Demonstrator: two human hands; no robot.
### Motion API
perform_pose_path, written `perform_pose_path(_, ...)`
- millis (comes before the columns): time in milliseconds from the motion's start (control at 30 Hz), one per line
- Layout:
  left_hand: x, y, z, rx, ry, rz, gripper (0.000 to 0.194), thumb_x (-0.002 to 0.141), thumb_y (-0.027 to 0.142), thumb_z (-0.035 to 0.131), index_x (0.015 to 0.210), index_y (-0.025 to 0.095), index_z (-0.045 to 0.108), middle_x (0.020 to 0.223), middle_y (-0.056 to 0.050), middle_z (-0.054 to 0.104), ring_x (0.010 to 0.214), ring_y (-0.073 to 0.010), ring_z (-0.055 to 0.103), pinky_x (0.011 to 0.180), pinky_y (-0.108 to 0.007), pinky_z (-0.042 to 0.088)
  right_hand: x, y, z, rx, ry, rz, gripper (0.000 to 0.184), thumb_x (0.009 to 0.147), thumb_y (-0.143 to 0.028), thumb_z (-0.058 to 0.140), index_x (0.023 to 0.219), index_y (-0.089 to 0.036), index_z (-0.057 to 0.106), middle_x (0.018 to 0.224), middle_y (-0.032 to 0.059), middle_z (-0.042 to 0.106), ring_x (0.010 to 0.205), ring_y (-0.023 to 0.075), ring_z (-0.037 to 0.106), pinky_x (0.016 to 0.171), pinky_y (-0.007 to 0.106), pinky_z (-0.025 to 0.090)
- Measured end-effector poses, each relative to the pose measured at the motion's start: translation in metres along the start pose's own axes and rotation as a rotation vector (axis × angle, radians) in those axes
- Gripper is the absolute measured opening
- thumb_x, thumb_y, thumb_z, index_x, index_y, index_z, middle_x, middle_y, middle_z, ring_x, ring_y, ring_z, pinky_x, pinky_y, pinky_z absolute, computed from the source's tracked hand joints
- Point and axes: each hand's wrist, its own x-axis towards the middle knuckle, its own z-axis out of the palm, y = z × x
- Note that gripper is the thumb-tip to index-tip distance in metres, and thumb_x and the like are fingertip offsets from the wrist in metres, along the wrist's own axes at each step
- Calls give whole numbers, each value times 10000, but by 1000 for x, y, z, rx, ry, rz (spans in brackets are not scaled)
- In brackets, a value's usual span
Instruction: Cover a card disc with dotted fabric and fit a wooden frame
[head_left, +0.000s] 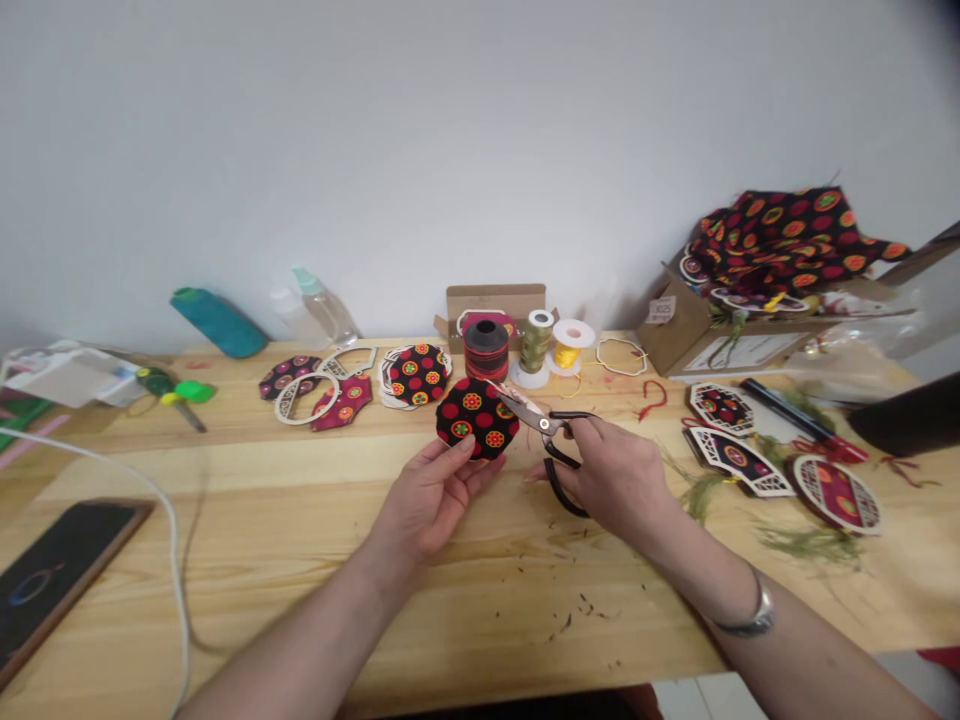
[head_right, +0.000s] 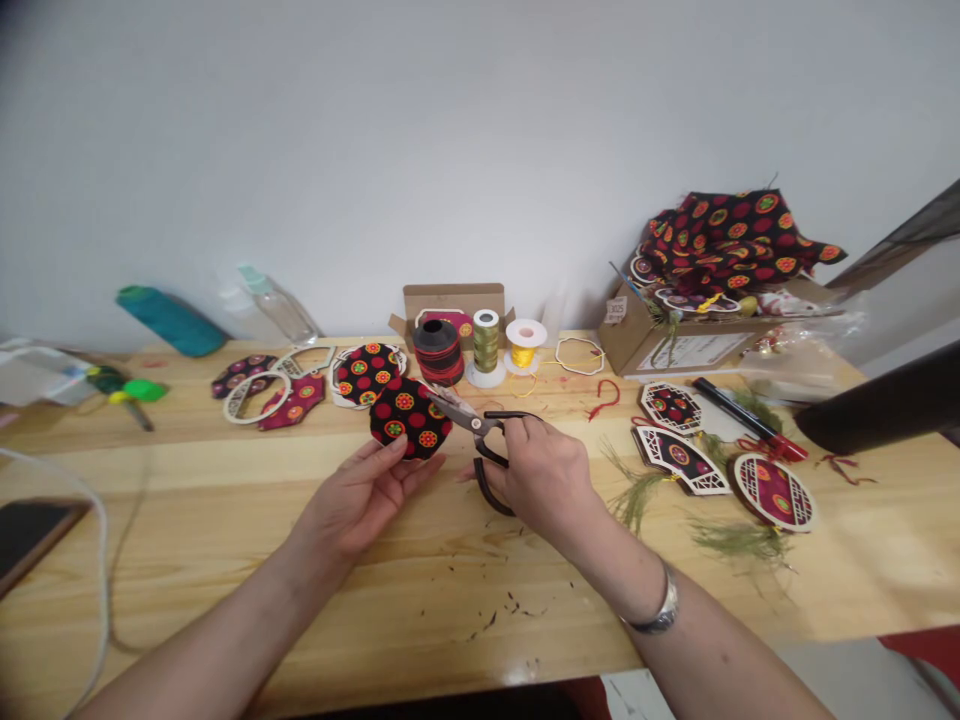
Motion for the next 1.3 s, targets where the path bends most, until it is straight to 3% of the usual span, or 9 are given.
perform_pose_path(400, 1, 1, -1, 4, 19, 7, 97, 749, 51, 670, 811, 107, 718, 840, -92, 767, 781, -197, 721, 810, -382, 595, 0, 4, 0, 11, 24, 5, 426, 907, -489, 465, 768, -128, 645, 627, 64, 677, 534, 163, 627, 480, 273, 333)
perform_pose_path(600, 0, 1, 0, -3, 41, 5, 79, 752, 56, 672, 797, 107, 713, 826, -92, 765, 748, -193, 716, 798, -410, 599, 4, 12, -2, 175, -48, 235, 503, 900, -579, 403, 650, -185, 591, 465, 25, 582, 408, 138, 515, 441, 261, 271)
perform_pose_path(767, 1, 1, 0, -5, 48, 6, 71, 747, 56, 673, 776, 111, 709, 816, -89, 762, 736, -196, 714, 791, -420, 598, 9, 25, -3, 145, -124, 331, 563, 874, -651, 367, 633, -187, 576, 493, 61, 590, 451, 164, 535, 451, 265, 237)
perform_pose_path(933, 0, 1, 0, 0, 54, 2, 85, 754, 61, 670, 812, 110, 707, 835, -95, 762, 765, -206, 716, 813, -423, 587, 9, 22, -7, 195, -236, 321, 514, 835, -656, 430, 672, -192, 576, 492, 40, 578, 446, 166, 522, 453, 264, 253)
perform_pose_path(1100, 1, 2, 0, 13, 42, -5, 94, 770, 66, 663, 841, 110, 706, 884, -104, 763, 815, -214, 720, 863, -432, 565, 7, 12, -11, 233, -295, 224, 450, 816, -606, 486, 756, -174, 598, 567, 40, 612, 500, 171, 559, 480, 268, 289)
perform_pose_path(1300, 1, 0, -1, -6, 26, -26, 121, 797, 61, 633, 870, 120, 709, 939, -105, 762, 887, -215, 716, 894, -400, 559, 3, 2, -2, 175, -247, 125, 443, 839, -562, 469, 797, -145, 612, 674, 77, 675, 582, 191, 621, 520, 282, 306)
